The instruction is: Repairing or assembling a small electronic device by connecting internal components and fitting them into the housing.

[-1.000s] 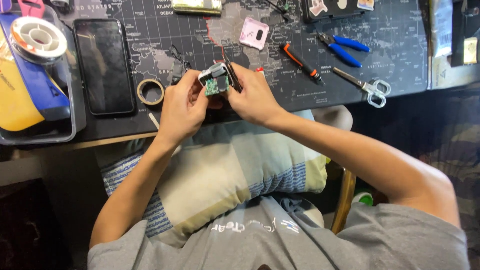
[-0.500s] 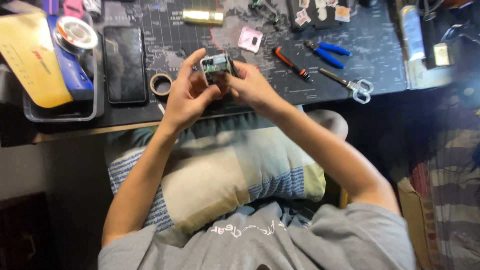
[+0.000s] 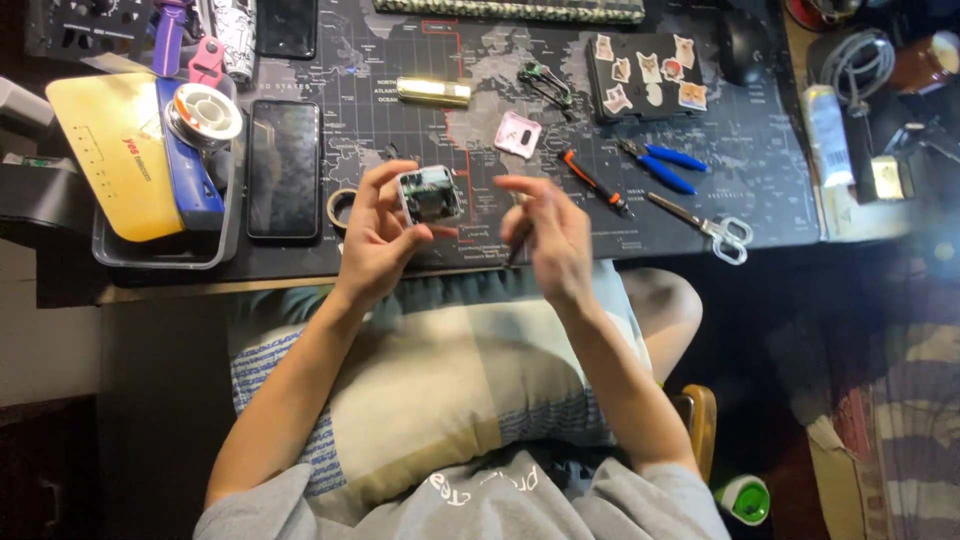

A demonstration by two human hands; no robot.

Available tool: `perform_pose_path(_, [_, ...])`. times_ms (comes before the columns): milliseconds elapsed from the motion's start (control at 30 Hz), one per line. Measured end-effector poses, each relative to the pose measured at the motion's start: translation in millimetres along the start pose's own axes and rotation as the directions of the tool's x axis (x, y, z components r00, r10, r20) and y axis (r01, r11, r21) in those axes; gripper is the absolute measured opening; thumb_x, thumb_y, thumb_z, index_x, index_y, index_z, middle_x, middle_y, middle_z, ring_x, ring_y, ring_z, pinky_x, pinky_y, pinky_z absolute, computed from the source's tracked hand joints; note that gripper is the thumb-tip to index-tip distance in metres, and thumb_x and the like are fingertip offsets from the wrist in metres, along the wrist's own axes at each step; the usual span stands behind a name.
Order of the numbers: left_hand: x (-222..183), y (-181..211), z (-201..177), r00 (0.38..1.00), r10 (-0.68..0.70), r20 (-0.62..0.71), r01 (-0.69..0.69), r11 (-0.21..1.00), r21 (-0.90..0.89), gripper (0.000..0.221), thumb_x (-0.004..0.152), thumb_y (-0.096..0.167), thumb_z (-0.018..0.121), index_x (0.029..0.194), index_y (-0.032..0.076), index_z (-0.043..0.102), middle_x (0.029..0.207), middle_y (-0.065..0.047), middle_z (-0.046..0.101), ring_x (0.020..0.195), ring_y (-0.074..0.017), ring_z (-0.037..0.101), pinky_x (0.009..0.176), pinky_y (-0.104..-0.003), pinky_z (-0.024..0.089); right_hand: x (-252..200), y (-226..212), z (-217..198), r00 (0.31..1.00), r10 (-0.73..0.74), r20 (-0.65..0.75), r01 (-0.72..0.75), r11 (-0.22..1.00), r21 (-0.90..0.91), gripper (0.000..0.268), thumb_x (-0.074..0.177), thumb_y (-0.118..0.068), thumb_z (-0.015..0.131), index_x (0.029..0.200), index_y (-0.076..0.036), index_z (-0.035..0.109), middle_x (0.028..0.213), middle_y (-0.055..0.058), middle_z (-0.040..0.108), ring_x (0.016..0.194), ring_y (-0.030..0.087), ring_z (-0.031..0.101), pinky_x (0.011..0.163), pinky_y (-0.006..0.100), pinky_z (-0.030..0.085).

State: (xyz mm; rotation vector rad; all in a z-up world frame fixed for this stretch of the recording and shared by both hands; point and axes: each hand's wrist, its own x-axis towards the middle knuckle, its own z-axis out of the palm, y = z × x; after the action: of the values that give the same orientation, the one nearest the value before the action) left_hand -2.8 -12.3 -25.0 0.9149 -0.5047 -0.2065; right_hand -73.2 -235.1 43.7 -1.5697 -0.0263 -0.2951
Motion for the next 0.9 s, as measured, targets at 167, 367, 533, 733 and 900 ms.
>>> perform_pose_path(167, [-1.4, 7.9, 14.7, 0.999, -0.034, -0.005, 0.034, 0.996, -0.08, 0.078, 0.091, 0.012, 0.089, 0.152, 0.008, 0.041, 0.167, -0.028, 0.048, 0.132, -0.0422, 0.07, 0.099, -0.052, 0.072, -5.0, -26.2, 9.0, 0.93, -0.362, -0.061, 0.345, 0.918, -0.196, 0.056, 0.113, -0.051, 0.056, 0.106, -0.001, 0.077, 0.077, 0.012, 0.08, 0.067, 0.022, 0.074, 0.074, 0.03, 0.06])
perform_pose_path(367, [-4.5, 0.0, 12.5, 0.996, -0.088, 0.007, 0.087, 0.976, -0.198, 0.08, 0.084, 0.008, 0.093, 0.144, 0.006, 0.041, 0.17, -0.034, 0.041, 0.132, -0.0491, 0.07, 0.099, -0.049, 0.072, 1.1, -17.0, 21.0, 0.803, -0.593, 0.062, 0.595, 0.789, -0.156, 0.037, 0.106, -0.03, 0.07, 0.093, 0.005, 0.078, 0.084, 0.016, 0.079, 0.073, 0.035, 0.082, 0.07, 0.04, 0.068])
perform_pose_path(533, [-2.6, -7.0, 15.8, 0.997, -0.081, -0.005, 0.077, 0.965, -0.252, 0.082, 0.083, 0.003, 0.094, 0.145, 0.004, 0.04, 0.166, -0.038, 0.042, 0.128, -0.0515, 0.071, 0.098, -0.055, 0.072, 2.0, -3.7, 24.7, 0.739, -0.657, 0.146, 0.672, 0.705, -0.23, 0.03, 0.104, -0.023, 0.072, 0.097, 0.005, 0.08, 0.087, 0.015, 0.081, 0.075, 0.037, 0.083, 0.069, 0.043, 0.071])
perform_pose_path(733, [-6.3, -25.0, 29.9, 0.998, -0.014, -0.061, -0.016, 0.881, -0.472, 0.059, 0.108, 0.06, 0.058, 0.134, 0.012, 0.035, 0.148, -0.03, 0.042, 0.102, -0.0328, 0.07, 0.086, -0.042, 0.067, -5.4, 25.7, 31.9, 0.659, -0.716, 0.232, 0.752, 0.633, -0.185, 0.021, 0.1, -0.018, 0.081, 0.103, 0.003, 0.083, 0.101, 0.02, 0.085, 0.087, 0.041, 0.084, 0.075, 0.046, 0.071])
perform_pose_path(900, [-4.1, -11.0, 46.5, 0.959, -0.168, -0.23, 0.033, 0.867, -0.496, 0.03, 0.12, 0.046, 0.036, 0.127, 0.016, 0.038, 0.131, -0.016, 0.046, 0.101, -0.0255, 0.065, 0.094, -0.039, 0.056, -9.0, 35.8, 27.5, 0.683, -0.68, 0.268, 0.729, 0.657, -0.192, 0.021, 0.103, -0.015, 0.077, 0.107, 0.004, 0.083, 0.104, 0.02, 0.085, 0.091, 0.038, 0.083, 0.08, 0.045, 0.072])
